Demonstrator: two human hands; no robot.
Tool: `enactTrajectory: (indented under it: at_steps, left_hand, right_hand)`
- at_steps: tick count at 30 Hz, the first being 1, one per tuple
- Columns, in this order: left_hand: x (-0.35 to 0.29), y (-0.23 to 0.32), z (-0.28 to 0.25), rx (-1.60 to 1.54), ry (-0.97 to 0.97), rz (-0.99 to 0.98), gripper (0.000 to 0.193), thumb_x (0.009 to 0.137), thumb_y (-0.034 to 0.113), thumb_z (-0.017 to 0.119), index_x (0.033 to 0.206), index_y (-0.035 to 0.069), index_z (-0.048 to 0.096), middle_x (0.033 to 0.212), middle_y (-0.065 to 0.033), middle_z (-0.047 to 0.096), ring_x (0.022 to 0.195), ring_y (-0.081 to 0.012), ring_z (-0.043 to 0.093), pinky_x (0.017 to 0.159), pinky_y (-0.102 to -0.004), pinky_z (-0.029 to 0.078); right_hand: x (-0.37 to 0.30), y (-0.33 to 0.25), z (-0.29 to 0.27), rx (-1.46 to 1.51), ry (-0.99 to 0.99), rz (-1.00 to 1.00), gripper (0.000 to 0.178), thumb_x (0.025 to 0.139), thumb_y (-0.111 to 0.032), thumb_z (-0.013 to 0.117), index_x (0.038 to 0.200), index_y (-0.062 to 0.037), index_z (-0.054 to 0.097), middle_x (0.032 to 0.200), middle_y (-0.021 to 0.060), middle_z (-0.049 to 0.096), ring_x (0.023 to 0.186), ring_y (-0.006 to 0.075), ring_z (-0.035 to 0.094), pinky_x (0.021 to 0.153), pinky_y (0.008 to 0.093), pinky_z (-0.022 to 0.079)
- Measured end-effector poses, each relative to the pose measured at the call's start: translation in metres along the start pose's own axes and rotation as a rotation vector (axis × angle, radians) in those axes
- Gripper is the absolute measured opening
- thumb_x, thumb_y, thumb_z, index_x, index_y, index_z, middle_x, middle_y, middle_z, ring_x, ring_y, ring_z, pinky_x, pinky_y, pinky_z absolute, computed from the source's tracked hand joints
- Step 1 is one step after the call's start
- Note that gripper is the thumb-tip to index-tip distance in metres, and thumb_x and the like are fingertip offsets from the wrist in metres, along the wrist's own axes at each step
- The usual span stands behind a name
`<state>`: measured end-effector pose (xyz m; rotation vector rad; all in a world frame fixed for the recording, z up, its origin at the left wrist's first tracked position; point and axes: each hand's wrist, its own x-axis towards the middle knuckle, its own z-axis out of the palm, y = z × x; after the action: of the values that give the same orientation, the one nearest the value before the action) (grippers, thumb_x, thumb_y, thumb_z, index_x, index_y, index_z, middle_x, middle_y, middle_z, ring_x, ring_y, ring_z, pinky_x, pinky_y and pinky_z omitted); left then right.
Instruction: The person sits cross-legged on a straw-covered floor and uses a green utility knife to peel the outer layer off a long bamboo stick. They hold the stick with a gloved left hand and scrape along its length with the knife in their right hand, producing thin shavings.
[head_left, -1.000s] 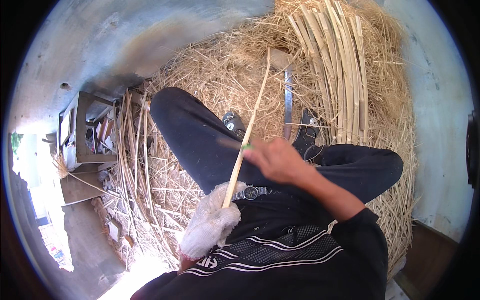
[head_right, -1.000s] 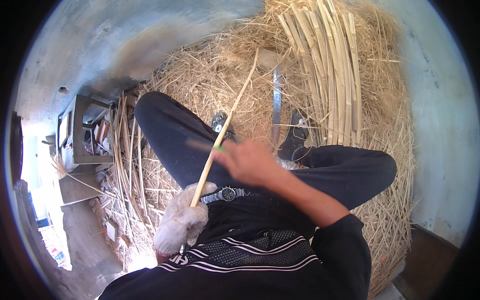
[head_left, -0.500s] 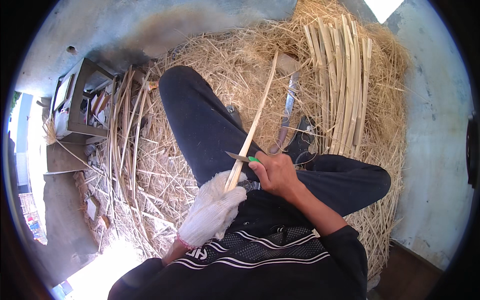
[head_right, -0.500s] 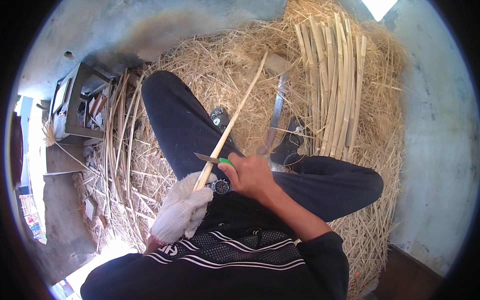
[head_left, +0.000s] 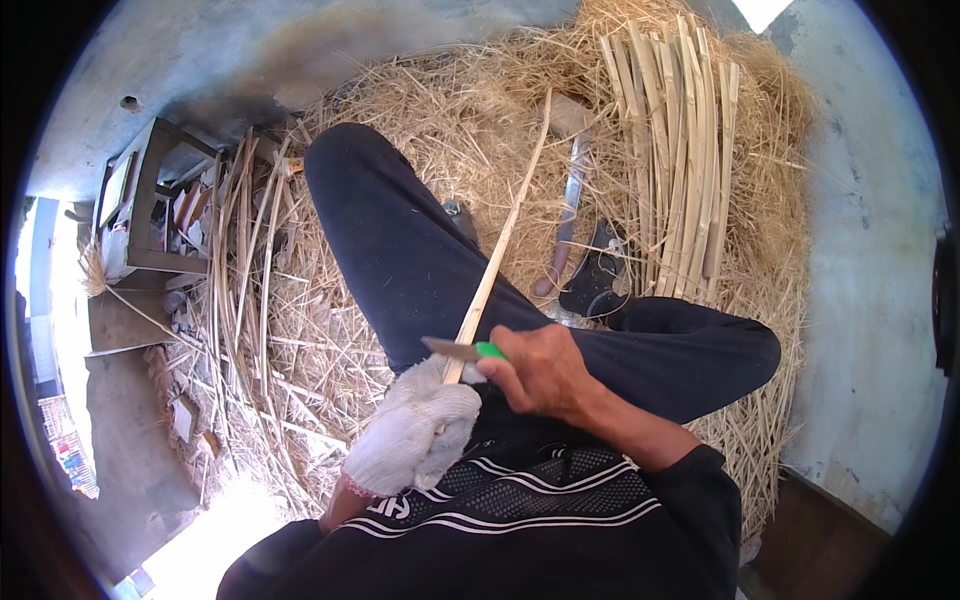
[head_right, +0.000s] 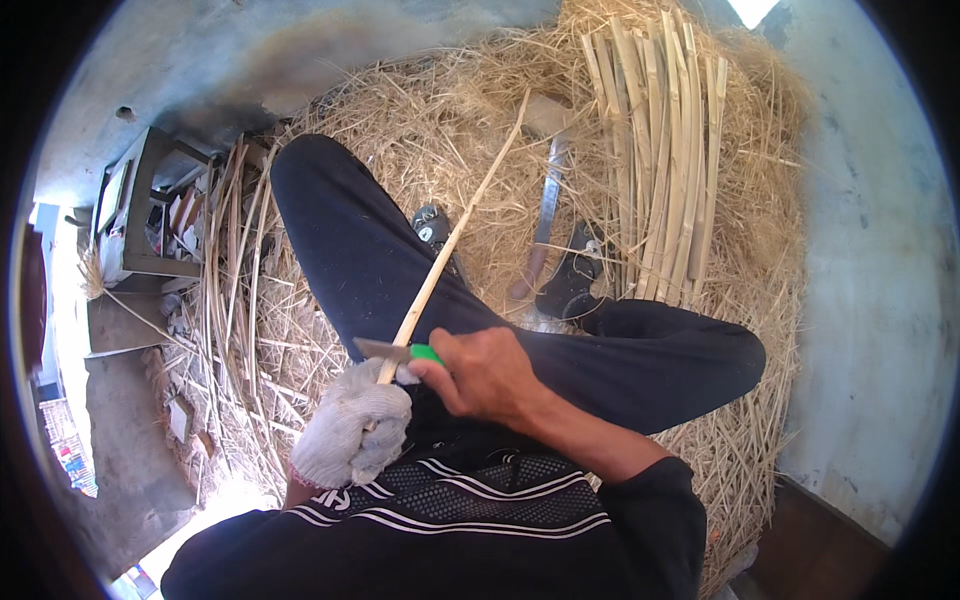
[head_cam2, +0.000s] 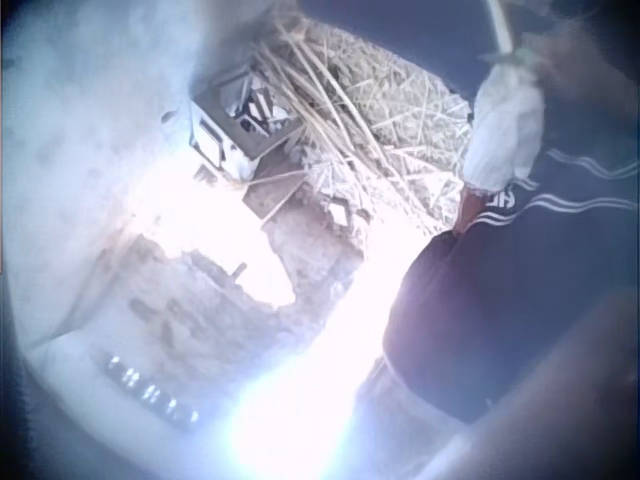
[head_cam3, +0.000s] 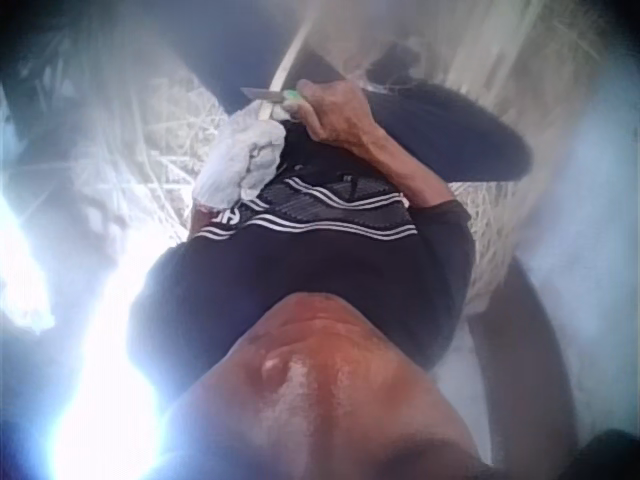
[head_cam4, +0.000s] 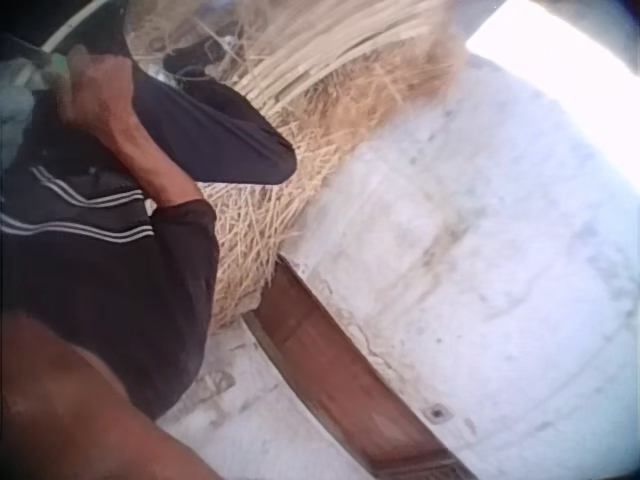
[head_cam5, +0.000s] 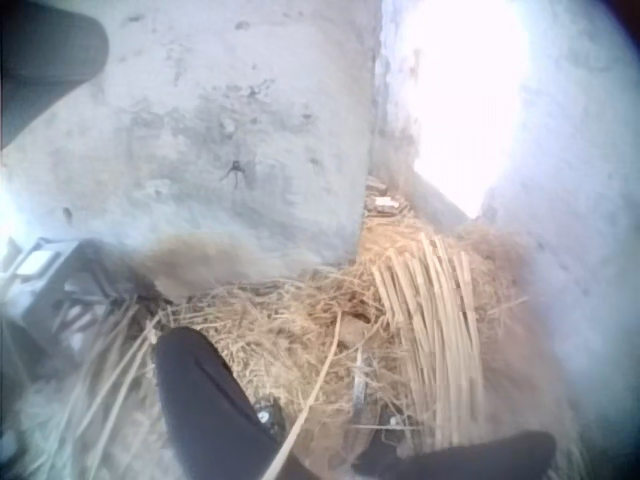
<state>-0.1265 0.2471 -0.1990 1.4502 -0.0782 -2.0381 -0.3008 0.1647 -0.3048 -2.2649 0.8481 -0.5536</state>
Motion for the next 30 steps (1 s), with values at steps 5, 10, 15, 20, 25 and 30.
enactTrajectory:
  at_steps: [5, 10, 15, 20, 25, 30]
  left_hand:
    - [0.001, 0.001, 0.001, -0.090, -0.048, 0.002, 0.014, 0.091, 0.003, 0.051, 0.101, 0.011, 0.049, 0.056, 0.0031, 0.041, 0.034, -0.0083, 0.035, 0.028, -0.0242, 0.028]
    - [0.011, -0.009, -0.004, -0.008, -0.028, 0.025, 0.019, 0.084, -0.002, 0.052, 0.099, 0.009, 0.047, 0.053, -0.0007, 0.040, 0.030, -0.0110, 0.034, 0.025, -0.0274, 0.028]
    - [0.007, -0.003, -0.002, 0.023, -0.009, 0.079, 0.015, 0.089, 0.001, 0.054, 0.100, 0.008, 0.047, 0.055, 0.0002, 0.042, 0.032, -0.0101, 0.038, 0.026, -0.0254, 0.030]
    - [0.011, -0.002, 0.003, 0.158, 0.058, 0.053, 0.016, 0.085, 0.000, 0.053, 0.098, 0.009, 0.047, 0.054, 0.0009, 0.040, 0.032, -0.0098, 0.035, 0.026, -0.0246, 0.029]
    - [0.007, -0.003, 0.002, 0.079, 0.056, 0.040, 0.017, 0.084, 0.002, 0.054, 0.097, 0.010, 0.047, 0.054, 0.0008, 0.040, 0.032, -0.0098, 0.033, 0.026, -0.0258, 0.028]
    - [0.008, -0.005, 0.001, 0.049, 0.016, 0.046, 0.015, 0.085, 0.001, 0.053, 0.096, 0.009, 0.047, 0.055, -0.0001, 0.042, 0.032, -0.0095, 0.034, 0.027, -0.0254, 0.027]
  right_hand:
    - [0.019, 0.023, -0.001, -0.142, 0.014, 0.088, 0.046, 0.097, -0.046, 0.055, 0.074, -0.0058, 0.057, 0.052, 0.0150, 0.057, 0.047, 0.0359, 0.060, 0.045, 0.0461, 0.046]
    - [0.012, 0.008, -0.005, -0.120, -0.098, -0.005, 0.052, 0.096, -0.050, 0.055, 0.071, -0.0052, 0.058, 0.052, 0.0147, 0.058, 0.047, 0.0359, 0.060, 0.046, 0.0459, 0.047]
    - [0.022, 0.020, -0.012, -0.205, -0.056, 0.066, 0.045, 0.095, -0.045, 0.058, 0.074, -0.0054, 0.056, 0.051, 0.0154, 0.054, 0.048, 0.0373, 0.059, 0.048, 0.0474, 0.048]
    - [0.014, 0.023, -0.010, -0.229, -0.031, 0.015, 0.044, 0.094, -0.045, 0.059, 0.073, -0.0067, 0.056, 0.049, 0.0146, 0.053, 0.044, 0.0374, 0.057, 0.045, 0.0463, 0.047]
    - [0.026, 0.017, -0.009, -0.250, -0.048, 0.093, 0.047, 0.096, -0.046, 0.058, 0.071, -0.0069, 0.055, 0.050, 0.0145, 0.054, 0.047, 0.0364, 0.060, 0.045, 0.0454, 0.047]
    - [0.029, 0.051, -0.011, -0.309, 0.020, 0.036, 0.046, 0.095, -0.048, 0.059, 0.072, -0.0075, 0.058, 0.050, 0.0134, 0.054, 0.045, 0.0355, 0.058, 0.045, 0.0444, 0.046]
